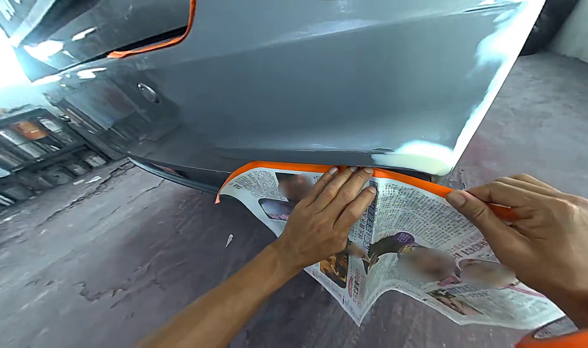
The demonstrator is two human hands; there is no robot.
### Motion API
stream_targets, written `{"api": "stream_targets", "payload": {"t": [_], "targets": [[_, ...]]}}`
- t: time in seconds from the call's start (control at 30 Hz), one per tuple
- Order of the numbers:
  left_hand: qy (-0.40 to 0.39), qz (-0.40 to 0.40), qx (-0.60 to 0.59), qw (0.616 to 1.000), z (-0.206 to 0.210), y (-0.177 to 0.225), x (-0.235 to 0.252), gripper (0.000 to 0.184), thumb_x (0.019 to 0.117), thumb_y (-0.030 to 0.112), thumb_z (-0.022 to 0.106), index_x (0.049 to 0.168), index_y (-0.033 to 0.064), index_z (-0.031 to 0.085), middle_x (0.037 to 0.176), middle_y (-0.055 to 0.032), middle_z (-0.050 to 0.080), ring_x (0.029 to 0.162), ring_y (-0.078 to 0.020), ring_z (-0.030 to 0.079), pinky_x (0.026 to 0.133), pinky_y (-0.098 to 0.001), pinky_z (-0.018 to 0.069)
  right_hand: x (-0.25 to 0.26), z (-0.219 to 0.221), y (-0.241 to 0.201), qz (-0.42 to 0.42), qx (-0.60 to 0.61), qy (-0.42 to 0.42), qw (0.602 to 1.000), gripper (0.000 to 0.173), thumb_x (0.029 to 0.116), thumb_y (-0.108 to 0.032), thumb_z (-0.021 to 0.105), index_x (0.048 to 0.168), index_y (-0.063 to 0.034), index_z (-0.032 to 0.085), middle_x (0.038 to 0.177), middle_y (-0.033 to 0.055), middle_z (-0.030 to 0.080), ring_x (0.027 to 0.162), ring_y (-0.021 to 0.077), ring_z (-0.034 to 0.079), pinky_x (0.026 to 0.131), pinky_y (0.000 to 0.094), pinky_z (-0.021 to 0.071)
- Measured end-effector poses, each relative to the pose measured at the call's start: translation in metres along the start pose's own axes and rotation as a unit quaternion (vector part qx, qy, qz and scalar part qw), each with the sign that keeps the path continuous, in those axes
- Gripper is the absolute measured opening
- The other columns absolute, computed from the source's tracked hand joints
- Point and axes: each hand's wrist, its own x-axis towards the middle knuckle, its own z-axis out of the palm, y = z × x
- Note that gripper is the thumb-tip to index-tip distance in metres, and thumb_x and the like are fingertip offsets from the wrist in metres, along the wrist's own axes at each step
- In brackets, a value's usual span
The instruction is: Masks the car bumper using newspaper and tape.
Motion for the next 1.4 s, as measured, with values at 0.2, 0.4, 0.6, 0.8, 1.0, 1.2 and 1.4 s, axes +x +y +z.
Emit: {"api": "stream_targets", "payload": {"t": [0.2,0.4,0.6,0.8,1.0,1.2,1.4], "targets": [[0.001,0.007,0.021,1.000,0.000,0.002,0.004,0.036,0.0989,0.006,0.051,0.134,0.0053,0.057,0.145,-0.0179,0.056,0.140,-0.0302,0.050,0.121,-0.0471,0.0331,0.011,0.011,0.009,0.034,0.026,-0.009,0.999,0.041,0.0976,-0.054,0.054,0.085,-0.0215,0.076,0.080,-0.0072,0.067,0.074,0.0095,0.063,0.060,0.0370,0.0457],[-0.050,0.055,0.022,0.997,0.001,0.005,0.016,0.042,0.0990,0.008,0.051,0.141,0.0085,0.054,0.152,-0.0116,0.052,0.143,-0.0299,0.046,0.120,-0.0482,0.0330,0.011,0.022,0.013,0.061,0.048,-0.004,0.997,0.039,0.0976,-0.053,0.055,0.087,-0.0217,0.076,0.081,-0.0080,0.068,0.074,0.0076,0.063,0.061,0.0363,0.0474],[-0.087,0.099,0.050,0.990,0.000,0.006,0.027,0.043,0.0988,0.006,0.050,0.141,0.0077,0.055,0.155,-0.0119,0.050,0.143,-0.0283,0.046,0.119,-0.0460,0.0334,0.004,0.035,0.011,0.103,0.113,0.001,0.988,0.035,0.0970,-0.052,0.059,0.085,-0.0233,0.075,0.077,-0.0132,0.066,0.067,-0.0024,0.058,0.057,0.0221,0.0445],[-0.103,0.121,0.067,0.985,-0.001,0.006,0.034,0.043,0.0976,0.004,0.049,0.140,0.0073,0.056,0.154,-0.0115,0.050,0.143,-0.0271,0.045,0.119,-0.0452,0.0324,-0.003,0.050,0.011,0.122,0.129,0.027,0.984,0.035,0.0987,-0.051,0.059,0.090,-0.0220,0.076,0.078,-0.0104,0.067,0.069,0.0017,0.060,0.061,0.0275,0.0473],[-0.122,0.135,0.073,0.981,-0.004,0.006,0.037,0.046,0.0956,0.003,0.051,0.141,0.0083,0.055,0.157,-0.0106,0.047,0.144,-0.0272,0.044,0.118,-0.0450,0.0323,-0.002,0.058,0.004,0.161,0.125,0.038,0.978,0.036,0.0989,-0.052,0.058,0.088,-0.0226,0.077,0.078,-0.0096,0.067,0.069,0.0052,0.059,0.062,0.0342,0.0456],[-0.164,0.168,0.094,0.968,0.000,0.017,0.051,0.044,0.0947,0.006,0.055,0.139,0.0064,0.057,0.157,-0.0134,0.046,0.145,-0.0272,0.044,0.118,-0.0458,0.0328,-0.005,0.066,-0.004,0.208,0.125,0.048,0.969,0.039,0.0995,-0.055,0.057,0.091,-0.0221,0.076,0.073,-0.0068,0.065,0.062,0.0098,0.057,0.057,0.0398,0.0439],[-0.191,0.194,0.128,0.954,-0.005,0.017,0.060,0.043,0.0979,0.003,0.053,0.141,0.0055,0.056,0.157,-0.0145,0.046,0.144,-0.0261,0.045,0.117,-0.0435,0.0349,-0.048,0.064,0.037,0.282,0.246,-0.009,0.927,0.037,0.0932,-0.058,0.065,0.093,-0.0222,0.076,0.070,-0.0066,0.067,0.059,0.0071,0.061,0.052,0.0296,0.0509]]}}
